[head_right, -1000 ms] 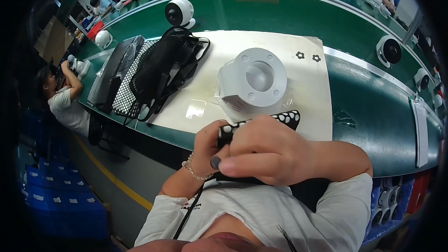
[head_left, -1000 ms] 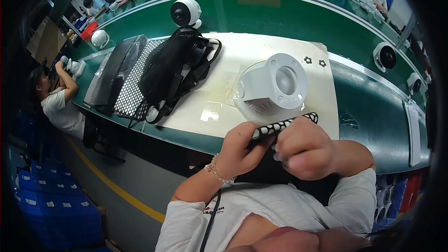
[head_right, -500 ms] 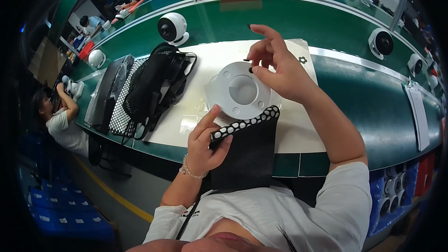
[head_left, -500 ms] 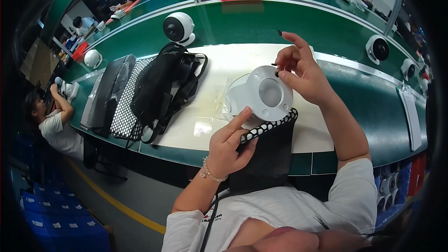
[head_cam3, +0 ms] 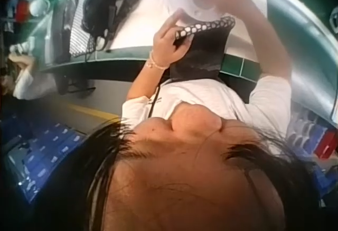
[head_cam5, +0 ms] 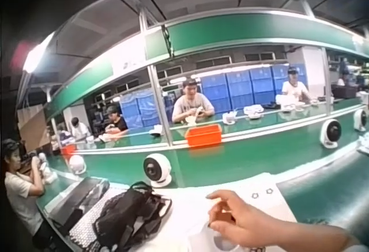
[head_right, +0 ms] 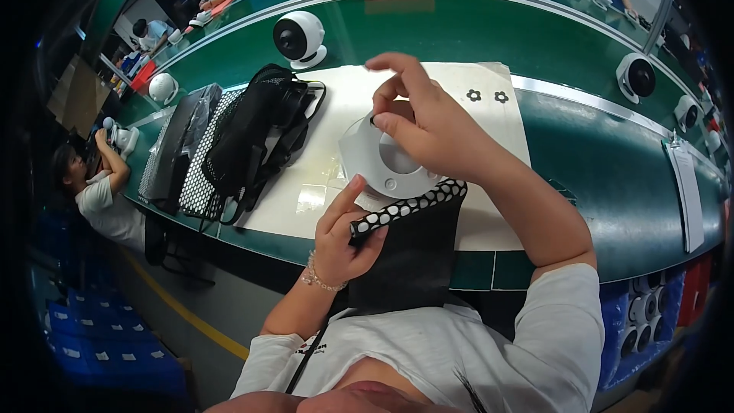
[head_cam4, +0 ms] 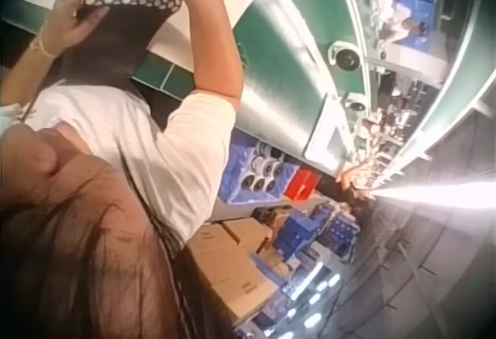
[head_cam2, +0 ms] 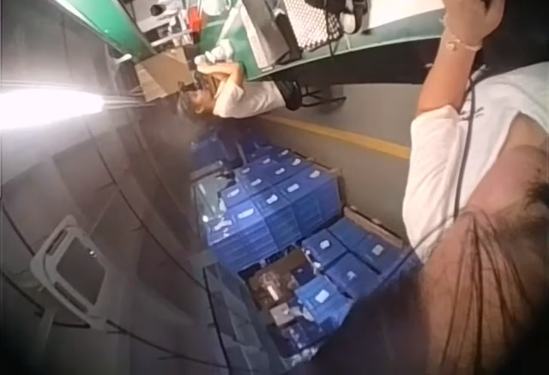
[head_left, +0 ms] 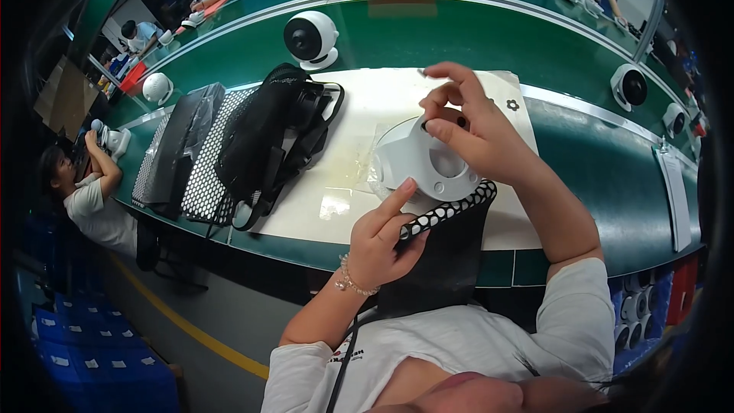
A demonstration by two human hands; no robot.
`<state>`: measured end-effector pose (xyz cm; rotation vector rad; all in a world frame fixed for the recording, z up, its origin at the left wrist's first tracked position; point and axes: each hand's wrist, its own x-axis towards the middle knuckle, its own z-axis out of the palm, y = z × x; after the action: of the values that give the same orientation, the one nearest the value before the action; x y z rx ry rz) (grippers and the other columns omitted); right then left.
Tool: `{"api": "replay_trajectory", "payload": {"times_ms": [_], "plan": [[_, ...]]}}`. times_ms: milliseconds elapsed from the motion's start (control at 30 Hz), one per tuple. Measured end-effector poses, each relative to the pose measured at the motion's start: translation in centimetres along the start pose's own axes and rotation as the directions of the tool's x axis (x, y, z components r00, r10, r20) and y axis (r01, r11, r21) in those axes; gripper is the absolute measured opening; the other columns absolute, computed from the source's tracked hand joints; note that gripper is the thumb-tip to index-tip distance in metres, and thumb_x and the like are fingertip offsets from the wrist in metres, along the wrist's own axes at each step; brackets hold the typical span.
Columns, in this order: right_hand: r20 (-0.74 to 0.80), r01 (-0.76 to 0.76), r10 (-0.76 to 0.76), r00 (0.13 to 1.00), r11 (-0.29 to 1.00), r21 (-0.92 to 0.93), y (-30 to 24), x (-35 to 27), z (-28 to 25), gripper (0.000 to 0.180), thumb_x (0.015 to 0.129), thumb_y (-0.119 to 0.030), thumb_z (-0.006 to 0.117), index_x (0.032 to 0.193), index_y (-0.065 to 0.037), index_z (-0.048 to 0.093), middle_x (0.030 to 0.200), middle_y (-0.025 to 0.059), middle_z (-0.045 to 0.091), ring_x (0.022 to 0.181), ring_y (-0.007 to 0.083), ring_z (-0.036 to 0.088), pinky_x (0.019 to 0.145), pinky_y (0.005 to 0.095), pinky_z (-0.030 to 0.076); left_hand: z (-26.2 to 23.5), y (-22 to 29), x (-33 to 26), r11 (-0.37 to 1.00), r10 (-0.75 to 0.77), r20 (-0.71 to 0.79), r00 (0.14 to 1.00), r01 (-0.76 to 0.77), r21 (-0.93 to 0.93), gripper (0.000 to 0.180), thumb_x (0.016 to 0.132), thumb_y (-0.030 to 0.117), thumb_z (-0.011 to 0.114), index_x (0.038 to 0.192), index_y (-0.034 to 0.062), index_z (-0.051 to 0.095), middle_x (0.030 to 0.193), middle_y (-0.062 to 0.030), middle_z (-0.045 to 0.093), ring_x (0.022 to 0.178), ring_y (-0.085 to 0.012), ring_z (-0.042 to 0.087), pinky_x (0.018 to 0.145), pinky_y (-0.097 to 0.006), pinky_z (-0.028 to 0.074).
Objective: Assembling components of a white dome security camera on a production line.
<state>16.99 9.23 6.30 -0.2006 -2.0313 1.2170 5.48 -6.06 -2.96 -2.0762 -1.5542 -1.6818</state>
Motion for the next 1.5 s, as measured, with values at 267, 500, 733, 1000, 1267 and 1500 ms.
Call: {"api": "replay_trajectory", "payload": {"times_ms": [267, 500, 733, 1000, 1267, 1500], "plan": [[0.21, 0.188, -0.086, 0.974, 0.827, -0.529, -1.7, -0.9, -0.9, 0.041, 0.081, -0.004, 0.052, 0.121, -0.005, 0.042, 0.099, 0.011, 0.053, 0.099, 0.0199, 0.053, 0.091, 0.0361, 0.036, 0.1, 0.0, -0.1, 1.0, 0.008, -0.017, 1.0, -0.008, -0.003, 0.026, 0.061, 0.002, 0.066, 0.082, 0.0012, 0.051, 0.121, -0.0209, 0.048, 0.074, -0.0275, 0.061, 0.061, -0.029, 0.048], [0.048, 0.112, -0.101, 0.994, 0.904, -0.412, -1.4, -3.5, -0.8, 0.016, 0.08, -0.009, 0.056, 0.095, -0.006, 0.051, 0.122, 0.0137, 0.044, 0.122, 0.0314, 0.037, 0.098, 0.0411, 0.028, 0.1, 0.0, -0.1, 1.0, 0.004, -0.012, 1.0, -0.004, -0.001, 0.026, 0.06, 0.002, 0.066, 0.082, 0.001, 0.052, 0.123, -0.021, 0.047, 0.075, -0.0288, 0.061, 0.061, -0.029, 0.048], [0.193, 0.074, 0.015, 0.981, 0.894, -0.441, -1.1, -4.8, 0.5, 0.009, 0.082, -0.016, 0.056, 0.082, -0.008, 0.052, 0.137, 0.0152, 0.031, 0.132, 0.0337, 0.015, 0.103, 0.0481, 0.007, 0.1, 0.2, 0.2, 1.0, 0.007, 0.001, 1.0, -0.007, 0.009, 0.024, 0.062, -0.001, 0.066, 0.08, -0.0026, 0.052, 0.124, -0.0199, 0.046, 0.077, -0.0291, 0.061, 0.063, -0.03, 0.049], [0.31, 0.425, -0.312, 0.898, 0.436, -0.793, 0.2, -7.1, 0.4, 0.022, 0.081, -0.021, 0.056, 0.101, -0.012, 0.059, 0.128, 0.0074, 0.045, 0.126, 0.0267, 0.031, 0.102, 0.0443, 0.009, 0.5, -0.2, 0.3, 1.0, 0.017, -0.037, 0.999, -0.017, 0.016, 0.024, 0.061, -0.001, 0.068, 0.077, -0.0068, 0.052, 0.122, -0.0179, 0.048, 0.079, -0.0271, 0.059, 0.067, -0.03, 0.049], [0.183, 0.426, -0.434, 0.882, 0.568, -0.704, -0.6, -7.2, 2.8, 0.022, 0.071, -0.021, 0.066, 0.093, -0.017, 0.063, 0.122, 0.0026, 0.049, 0.12, 0.0247, 0.039, 0.099, 0.0434, 0.015, 0.7, -0.7, 0.2, 0.997, 0.065, -0.1, 0.993, -0.068, -0.026, 0.019, 0.059, -0.001, 0.065, 0.076, -0.0024, 0.055, 0.123, -0.0168, 0.048, 0.078, -0.0258, 0.057, 0.069, -0.032, 0.047], [0.195, 0.437, -0.398, 0.896, 0.717, -0.543, -0.4, -7.7, 2.0, 0.016, 0.064, -0.013, 0.069, 0.078, -0.015, 0.06, 0.114, 0.0004, 0.053, 0.116, 0.0249, 0.041, 0.097, 0.0419, 0.021, 0.7, -0.4, 0.5, 0.994, 0.103, -0.088, 0.991, -0.101, 0.032, 0.019, 0.058, -0.001, 0.065, 0.075, -0.002, 0.056, 0.122, -0.0162, 0.049, 0.075, -0.025, 0.057, 0.066, -0.032, 0.047]]}}
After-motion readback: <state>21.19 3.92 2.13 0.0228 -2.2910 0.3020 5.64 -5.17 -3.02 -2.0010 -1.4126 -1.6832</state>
